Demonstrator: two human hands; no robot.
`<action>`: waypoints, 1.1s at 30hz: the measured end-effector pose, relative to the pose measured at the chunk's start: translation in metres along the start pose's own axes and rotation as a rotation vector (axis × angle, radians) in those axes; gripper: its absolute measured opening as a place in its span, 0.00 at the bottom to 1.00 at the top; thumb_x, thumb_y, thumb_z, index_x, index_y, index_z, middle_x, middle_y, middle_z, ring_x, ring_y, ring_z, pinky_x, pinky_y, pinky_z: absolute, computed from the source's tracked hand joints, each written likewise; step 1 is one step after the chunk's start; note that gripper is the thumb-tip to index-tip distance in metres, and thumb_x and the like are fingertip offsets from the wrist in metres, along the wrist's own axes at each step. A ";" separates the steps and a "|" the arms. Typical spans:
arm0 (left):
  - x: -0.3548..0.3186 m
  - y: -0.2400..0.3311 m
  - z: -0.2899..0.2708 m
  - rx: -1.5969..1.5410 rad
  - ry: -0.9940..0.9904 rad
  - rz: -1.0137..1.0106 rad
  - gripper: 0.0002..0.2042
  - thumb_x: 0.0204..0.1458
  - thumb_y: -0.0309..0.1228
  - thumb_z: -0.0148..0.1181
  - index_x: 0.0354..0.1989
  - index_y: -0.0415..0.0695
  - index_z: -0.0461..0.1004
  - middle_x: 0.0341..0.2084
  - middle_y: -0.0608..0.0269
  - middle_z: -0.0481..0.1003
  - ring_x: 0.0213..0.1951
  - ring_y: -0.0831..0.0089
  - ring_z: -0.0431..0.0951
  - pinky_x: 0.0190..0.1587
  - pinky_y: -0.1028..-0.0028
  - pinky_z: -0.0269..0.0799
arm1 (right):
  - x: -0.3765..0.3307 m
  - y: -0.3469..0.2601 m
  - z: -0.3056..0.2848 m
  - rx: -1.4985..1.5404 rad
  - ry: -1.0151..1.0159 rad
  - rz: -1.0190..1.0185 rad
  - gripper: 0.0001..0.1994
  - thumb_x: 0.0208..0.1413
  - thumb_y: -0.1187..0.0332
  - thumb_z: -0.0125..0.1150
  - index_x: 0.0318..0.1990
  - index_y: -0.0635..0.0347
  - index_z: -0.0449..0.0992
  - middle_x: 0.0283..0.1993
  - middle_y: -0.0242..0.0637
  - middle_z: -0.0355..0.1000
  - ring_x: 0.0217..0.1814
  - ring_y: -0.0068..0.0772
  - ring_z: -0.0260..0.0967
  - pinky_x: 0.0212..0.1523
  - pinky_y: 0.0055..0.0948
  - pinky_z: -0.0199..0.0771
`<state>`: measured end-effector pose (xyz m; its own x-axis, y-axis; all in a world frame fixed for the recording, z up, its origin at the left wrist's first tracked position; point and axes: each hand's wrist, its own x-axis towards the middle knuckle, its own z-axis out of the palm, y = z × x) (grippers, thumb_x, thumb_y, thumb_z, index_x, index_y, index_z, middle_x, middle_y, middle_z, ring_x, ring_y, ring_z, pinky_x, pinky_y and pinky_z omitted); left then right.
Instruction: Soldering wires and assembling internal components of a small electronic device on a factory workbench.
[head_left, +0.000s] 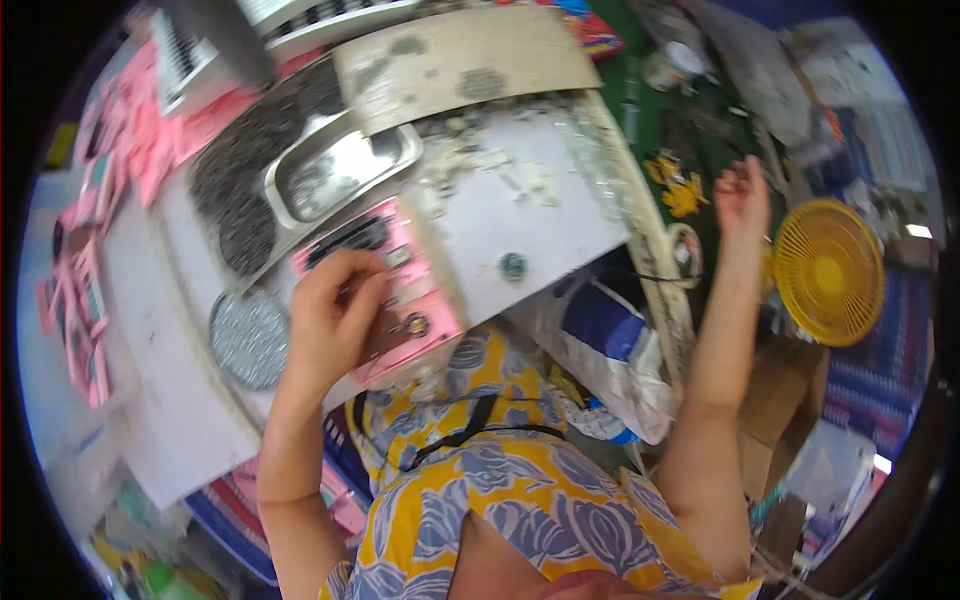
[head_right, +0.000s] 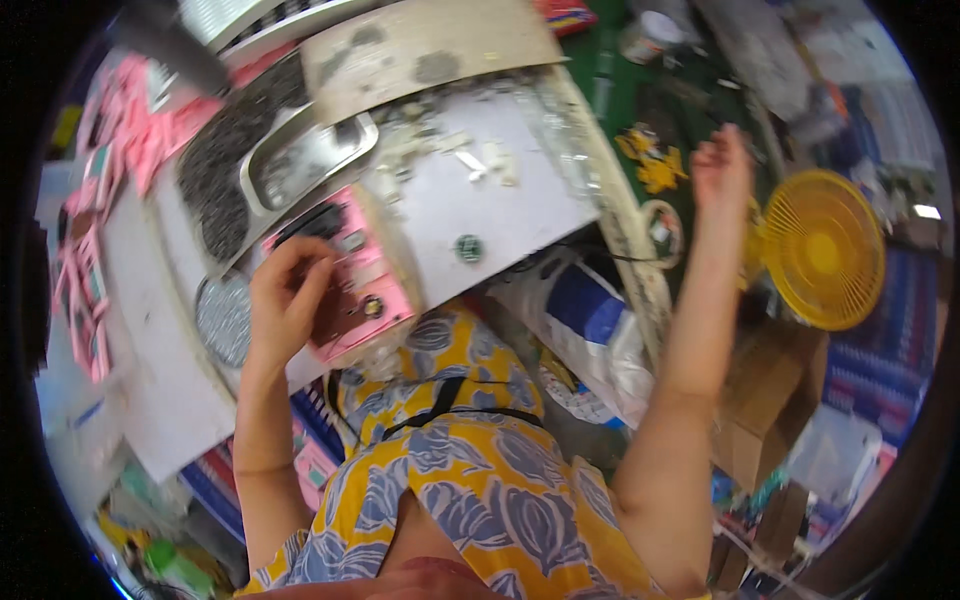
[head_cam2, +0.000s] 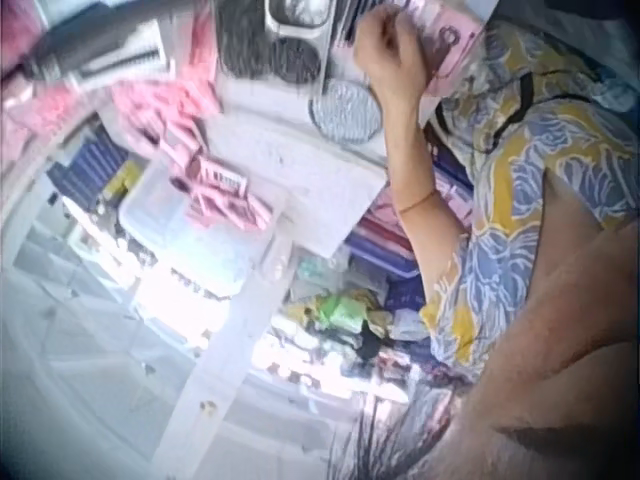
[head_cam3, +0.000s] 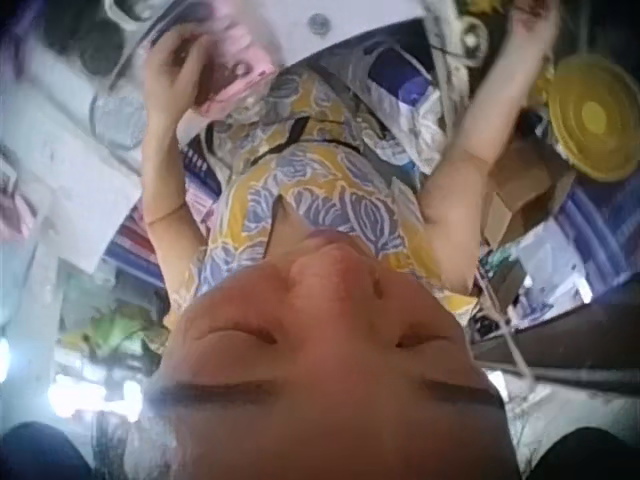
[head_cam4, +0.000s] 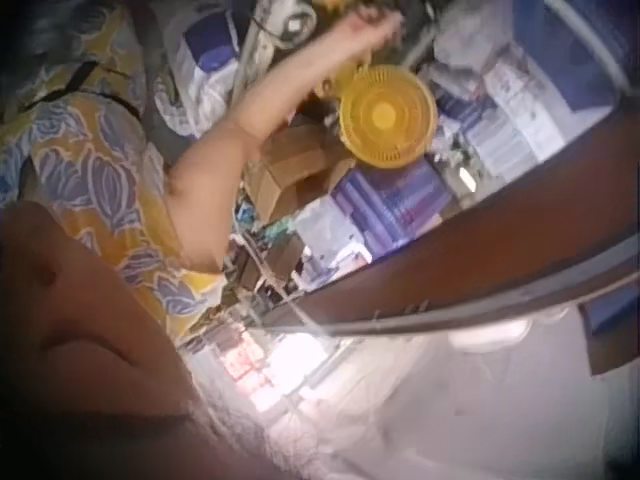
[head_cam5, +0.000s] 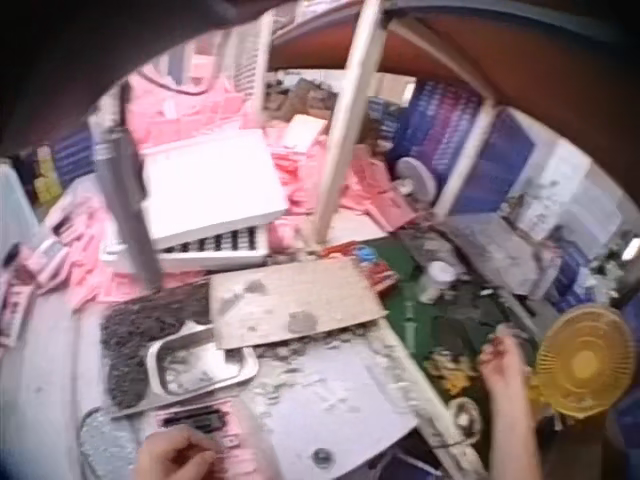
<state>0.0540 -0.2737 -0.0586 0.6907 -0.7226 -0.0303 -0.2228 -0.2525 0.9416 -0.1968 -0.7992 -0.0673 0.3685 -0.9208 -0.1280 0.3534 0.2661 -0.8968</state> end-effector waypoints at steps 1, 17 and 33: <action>0.002 -0.003 -0.005 0.033 -0.015 0.055 0.04 0.61 0.23 0.60 0.41 0.37 0.77 0.32 0.67 0.77 0.36 0.81 0.75 0.40 0.78 0.72 | 0.012 -0.006 -0.001 -0.087 0.025 -0.022 0.07 0.61 0.66 0.71 0.36 0.53 0.77 0.30 0.28 0.74 0.26 0.21 0.67 0.26 0.24 0.67; 0.011 -0.022 0.028 0.473 0.289 0.324 0.07 0.45 0.28 0.72 0.32 0.45 0.81 0.41 0.62 0.73 0.46 0.58 0.68 0.52 0.60 0.59 | -0.251 0.082 0.115 -0.364 -0.542 -0.027 0.12 0.60 0.71 0.66 0.47 0.65 0.73 0.38 0.39 0.75 0.33 0.23 0.72 0.35 0.22 0.74; 0.012 -0.023 0.030 0.588 0.260 0.335 0.09 0.44 0.29 0.73 0.35 0.47 0.81 0.42 0.64 0.72 0.46 0.59 0.68 0.50 0.60 0.58 | -0.266 0.127 0.146 -0.517 -0.772 -0.097 0.11 0.59 0.73 0.68 0.46 0.65 0.73 0.30 0.29 0.68 0.29 0.15 0.58 0.31 0.18 0.58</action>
<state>0.0471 -0.2957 -0.0905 0.6453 -0.6638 0.3780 -0.7339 -0.4014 0.5479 -0.1238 -0.4787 -0.0855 0.8925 -0.4381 0.1076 0.0543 -0.1325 -0.9897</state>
